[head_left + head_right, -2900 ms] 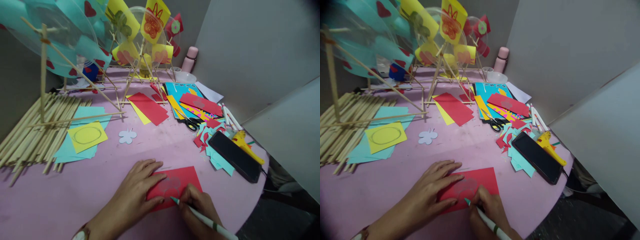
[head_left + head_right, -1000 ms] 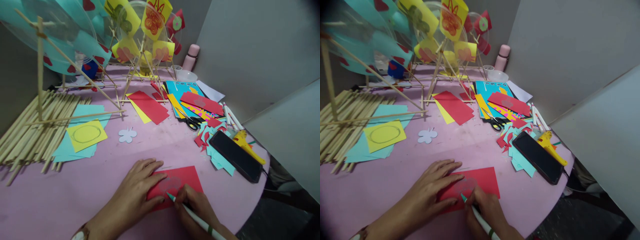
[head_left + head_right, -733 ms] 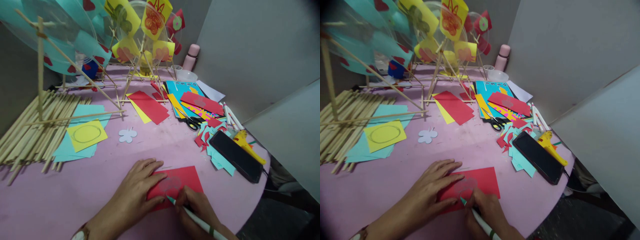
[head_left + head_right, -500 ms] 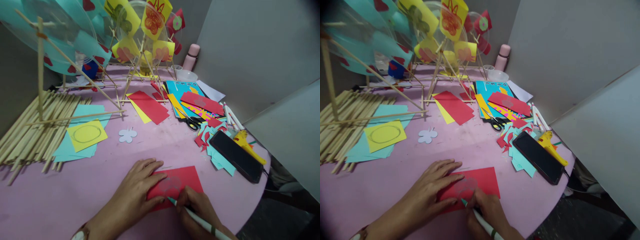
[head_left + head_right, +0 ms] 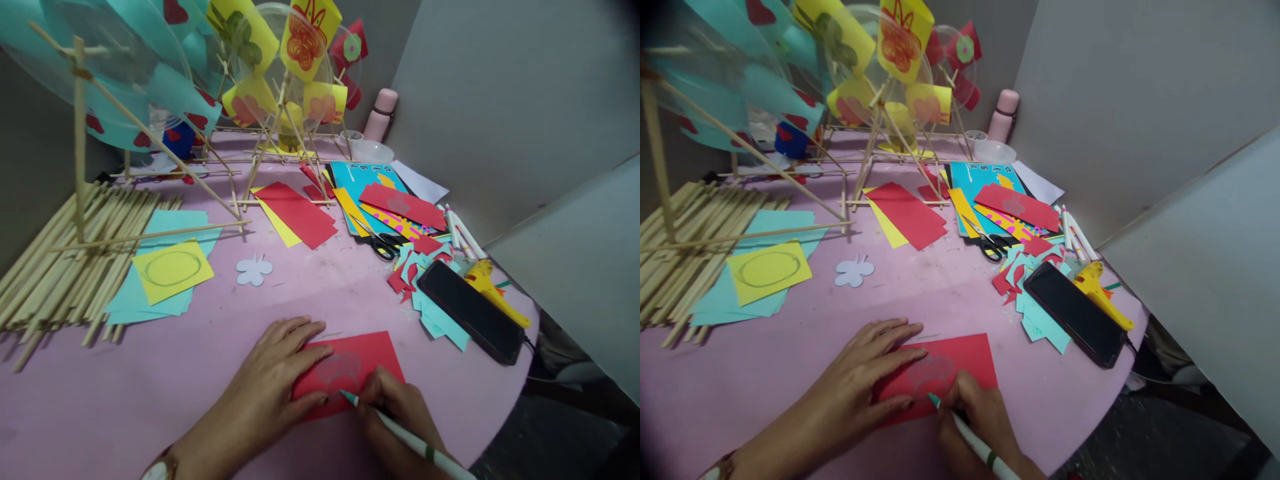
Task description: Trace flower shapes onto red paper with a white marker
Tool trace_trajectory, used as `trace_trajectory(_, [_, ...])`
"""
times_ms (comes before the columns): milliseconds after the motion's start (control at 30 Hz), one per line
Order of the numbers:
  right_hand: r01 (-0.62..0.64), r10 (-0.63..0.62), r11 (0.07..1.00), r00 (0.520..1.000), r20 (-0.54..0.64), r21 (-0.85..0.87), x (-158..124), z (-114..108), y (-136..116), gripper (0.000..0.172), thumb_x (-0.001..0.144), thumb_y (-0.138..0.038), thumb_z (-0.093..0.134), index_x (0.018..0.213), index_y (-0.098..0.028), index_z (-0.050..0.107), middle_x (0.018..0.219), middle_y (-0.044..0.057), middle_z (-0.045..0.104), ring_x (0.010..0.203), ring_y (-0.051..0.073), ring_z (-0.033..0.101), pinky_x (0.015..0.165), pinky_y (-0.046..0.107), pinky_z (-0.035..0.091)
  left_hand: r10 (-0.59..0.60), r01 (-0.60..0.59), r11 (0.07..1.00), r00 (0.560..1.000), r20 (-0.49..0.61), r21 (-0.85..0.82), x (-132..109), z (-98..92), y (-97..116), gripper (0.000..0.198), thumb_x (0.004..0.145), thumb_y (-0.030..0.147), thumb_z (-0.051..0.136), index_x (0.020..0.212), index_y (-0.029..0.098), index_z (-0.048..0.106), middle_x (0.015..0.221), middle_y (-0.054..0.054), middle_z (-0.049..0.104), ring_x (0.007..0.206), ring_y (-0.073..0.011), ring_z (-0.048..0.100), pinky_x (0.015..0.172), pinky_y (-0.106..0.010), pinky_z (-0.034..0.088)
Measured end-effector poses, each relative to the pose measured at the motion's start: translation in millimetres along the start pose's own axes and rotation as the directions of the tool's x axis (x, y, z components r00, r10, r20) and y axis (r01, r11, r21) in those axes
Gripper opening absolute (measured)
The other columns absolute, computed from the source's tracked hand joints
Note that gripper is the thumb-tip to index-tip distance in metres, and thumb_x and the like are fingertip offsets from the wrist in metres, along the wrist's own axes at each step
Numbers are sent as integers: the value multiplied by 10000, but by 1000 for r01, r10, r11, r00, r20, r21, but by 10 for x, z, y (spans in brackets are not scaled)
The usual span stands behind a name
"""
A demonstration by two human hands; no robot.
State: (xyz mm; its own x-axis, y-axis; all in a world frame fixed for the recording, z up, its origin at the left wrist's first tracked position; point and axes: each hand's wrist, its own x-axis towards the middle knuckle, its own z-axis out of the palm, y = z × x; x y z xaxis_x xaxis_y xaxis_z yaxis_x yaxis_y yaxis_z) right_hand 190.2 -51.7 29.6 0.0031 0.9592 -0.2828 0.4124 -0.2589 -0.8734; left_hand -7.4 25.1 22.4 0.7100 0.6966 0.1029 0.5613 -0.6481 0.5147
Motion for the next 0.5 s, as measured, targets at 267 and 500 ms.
trace_trajectory(267, [-36, 38, 998, 999, -30, 44, -6, 4, -89, 127, 677, -233, 437, 590, -243, 344, 492, -82, 363, 449, 91, 294, 450, 228, 210, 24, -24, 1000, 1000, -7, 0, -12, -18, 20, 399, 810, 393, 660, 1198, 324, 593, 1369, -58, 496, 1232, -305, 421, 973, -507, 388])
trace_trajectory(500, [-50, 52, 997, 998, -38, 51, -10, -24, -147, 145, 688, -240, 464, 584, -236, 364, 493, -89, 332, 458, 92, 275, 449, 228, 209, 47, -46, 998, 999, -10, 30, -9, 4, 6, 365, 823, 377, 646, 1184, 364, 595, 1391, -49, 471, 1239, -316, 410, 963, -536, 378])
